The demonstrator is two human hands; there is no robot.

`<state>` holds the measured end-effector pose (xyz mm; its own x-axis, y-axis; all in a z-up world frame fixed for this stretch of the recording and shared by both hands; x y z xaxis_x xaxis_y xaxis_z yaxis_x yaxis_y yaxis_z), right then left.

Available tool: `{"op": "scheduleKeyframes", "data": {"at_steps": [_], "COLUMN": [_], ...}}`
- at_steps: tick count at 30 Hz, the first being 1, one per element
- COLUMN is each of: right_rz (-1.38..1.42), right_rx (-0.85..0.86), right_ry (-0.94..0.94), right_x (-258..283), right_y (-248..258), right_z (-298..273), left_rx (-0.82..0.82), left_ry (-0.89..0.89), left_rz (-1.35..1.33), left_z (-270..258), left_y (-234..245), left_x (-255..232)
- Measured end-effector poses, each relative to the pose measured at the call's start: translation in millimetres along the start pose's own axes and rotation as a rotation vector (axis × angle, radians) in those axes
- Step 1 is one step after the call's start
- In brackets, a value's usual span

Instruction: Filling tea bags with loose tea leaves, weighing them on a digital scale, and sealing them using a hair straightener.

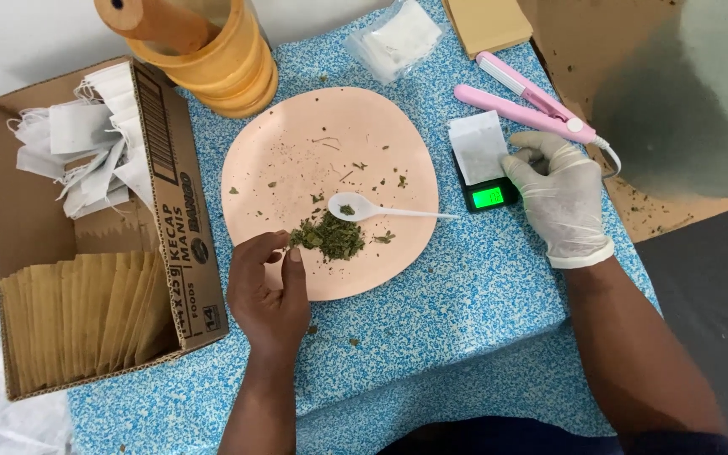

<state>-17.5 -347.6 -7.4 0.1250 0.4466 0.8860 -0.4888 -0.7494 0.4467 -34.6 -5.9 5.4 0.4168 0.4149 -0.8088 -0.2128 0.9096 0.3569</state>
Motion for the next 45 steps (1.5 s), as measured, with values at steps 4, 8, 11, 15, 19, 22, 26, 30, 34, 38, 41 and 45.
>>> {"op": "scheduleKeyframes", "data": {"at_steps": [4, 8, 11, 15, 19, 22, 26, 30, 34, 38, 41, 45], "right_rz": [0.009, 0.095, 0.153, 0.185, 0.286, 0.387, 0.465, 0.582, 0.596, 0.312, -0.195, -0.796], "right_rx": [0.002, -0.048, -0.038, 0.006, 0.076, 0.091, 0.071, 0.177, 0.161, 0.173, 0.156, 0.141], "right_ry": [-0.006, 0.05, 0.18, 0.464, 0.573, 0.521, 0.371, 0.334, 0.265, 0.3, 0.511, 0.68], "right_x": [-4.7, -5.5, 0.1, 6.6, 43.0, 55.9, 61.3, 50.0, 71.5, 97.1, 78.2, 58.7], "right_y": [-1.1, -0.8, 4.0, 12.9, 15.9, 7.1, -23.5, -67.9, -97.7, -102.0, -90.5, -82.1], "right_z": [1.0, -1.1, -7.2, -11.2, -29.4, -49.3, -75.3, -86.6, -100.7, -100.9, -75.2, -57.5], "left_rx": [0.0, -0.023, -0.036, -0.053, -0.071, 0.096, 0.339, 0.247, 0.114, 0.011, 0.042, 0.061], "left_ry": [-0.004, -0.043, -0.064, -0.082, -0.083, 0.021, 0.353, 0.546, 0.618, 0.504, 0.369, 0.134], "left_rz": [-0.006, -0.006, 0.024, 0.01, -0.036, -0.037, -0.424, -0.809, -0.844, -0.714, -0.563, -0.352], "left_z": [0.0, 0.6, -2.6, -2.0, 1.4, 8.9, 12.9, 13.9, 11.7, 15.8, 23.4, 35.4], "left_y": [0.0, 0.0, -0.4, -1.9, -1.3, 2.2, -11.7, -29.1, -30.7, -18.0, -5.8, 0.5], "left_x": [2.3, 2.1, 9.4, 10.6, -8.2, -33.8, -43.4, -34.0, -6.3, 27.1, 51.6, 60.7]}}
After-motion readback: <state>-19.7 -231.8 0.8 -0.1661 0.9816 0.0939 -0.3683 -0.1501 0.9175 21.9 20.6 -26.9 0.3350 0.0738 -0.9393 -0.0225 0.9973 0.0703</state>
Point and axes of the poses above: each hand's wrist, its own z-axis towards the middle knuckle, its own y-axis out of the back of the hand, x = y × z, the point moved 1 cm from there along z, towards the middle knuckle, and after that the axes turned 3 degrees about y, right-handed, at the moved point
